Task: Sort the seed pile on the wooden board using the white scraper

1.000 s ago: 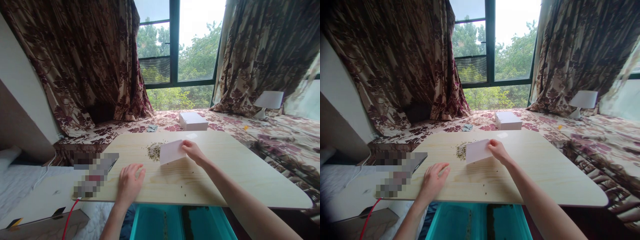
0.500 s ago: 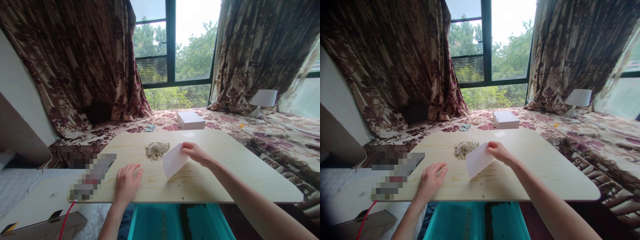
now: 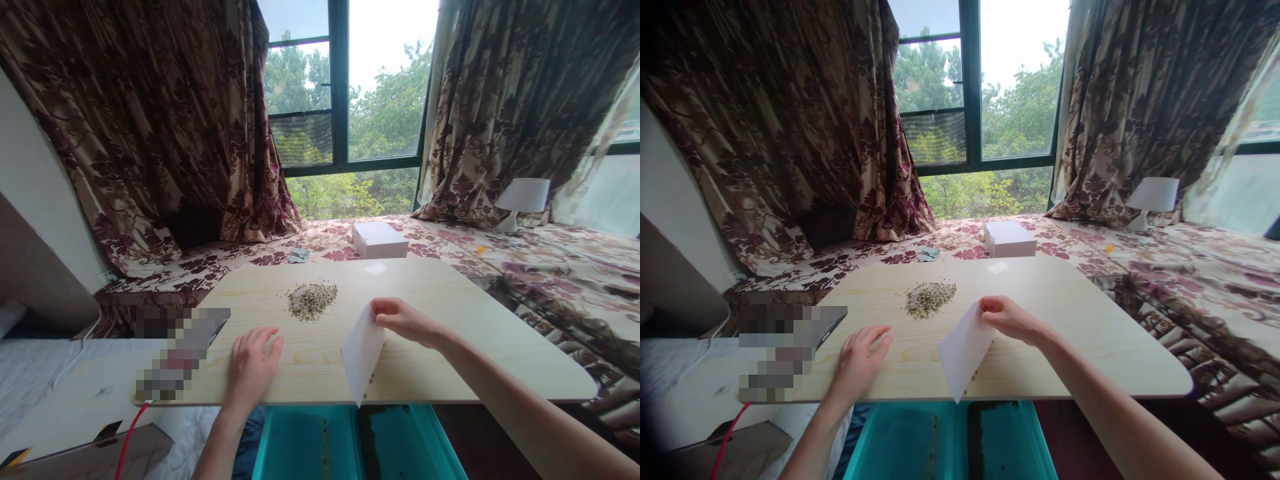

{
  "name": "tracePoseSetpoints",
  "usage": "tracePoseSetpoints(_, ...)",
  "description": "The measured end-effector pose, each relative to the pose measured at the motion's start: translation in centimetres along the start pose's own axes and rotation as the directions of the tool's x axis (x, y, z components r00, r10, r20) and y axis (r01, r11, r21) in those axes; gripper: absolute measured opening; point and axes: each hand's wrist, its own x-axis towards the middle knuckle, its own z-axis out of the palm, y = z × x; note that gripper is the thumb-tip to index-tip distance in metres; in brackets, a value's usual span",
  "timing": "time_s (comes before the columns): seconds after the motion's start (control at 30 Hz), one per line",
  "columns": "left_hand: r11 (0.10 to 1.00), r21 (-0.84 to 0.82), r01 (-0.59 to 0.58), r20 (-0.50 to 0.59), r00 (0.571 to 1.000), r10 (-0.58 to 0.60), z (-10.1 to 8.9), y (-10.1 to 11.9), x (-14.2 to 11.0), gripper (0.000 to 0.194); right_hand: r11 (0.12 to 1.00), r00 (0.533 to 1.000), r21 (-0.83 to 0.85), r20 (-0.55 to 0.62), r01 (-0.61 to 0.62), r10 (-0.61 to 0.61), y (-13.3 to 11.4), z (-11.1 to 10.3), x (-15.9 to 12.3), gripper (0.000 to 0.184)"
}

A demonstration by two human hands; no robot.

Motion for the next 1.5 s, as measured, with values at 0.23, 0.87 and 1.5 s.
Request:
tracePoseSetpoints(0.23,1.000,-0.009,-0.005,-0.001,1.000,0.005,0.1,-0.2,0.0,0.027,0.998,0.976,0.025,-0.214,0.051,-0.044,0.7,-2.2,-1.7,0.009)
tracePoseSetpoints(0.87,1.000,-0.008,-0.014,0.008,1.000,0.014,0.0,-0.3,0.0,0.028,0.960,0.967,0.205,-0.128,-0.191,0.220,2.3,-2.1,-7.4,0.032)
tracePoseSetpoints(1.5,1.000,0.001,-0.002,0.004,1.000,0.002,0.1,0.0,0.0,0.028,0.947,0.747,0.321,-0.637,0.028,0.193,3.3,0.2,3.6,0.030)
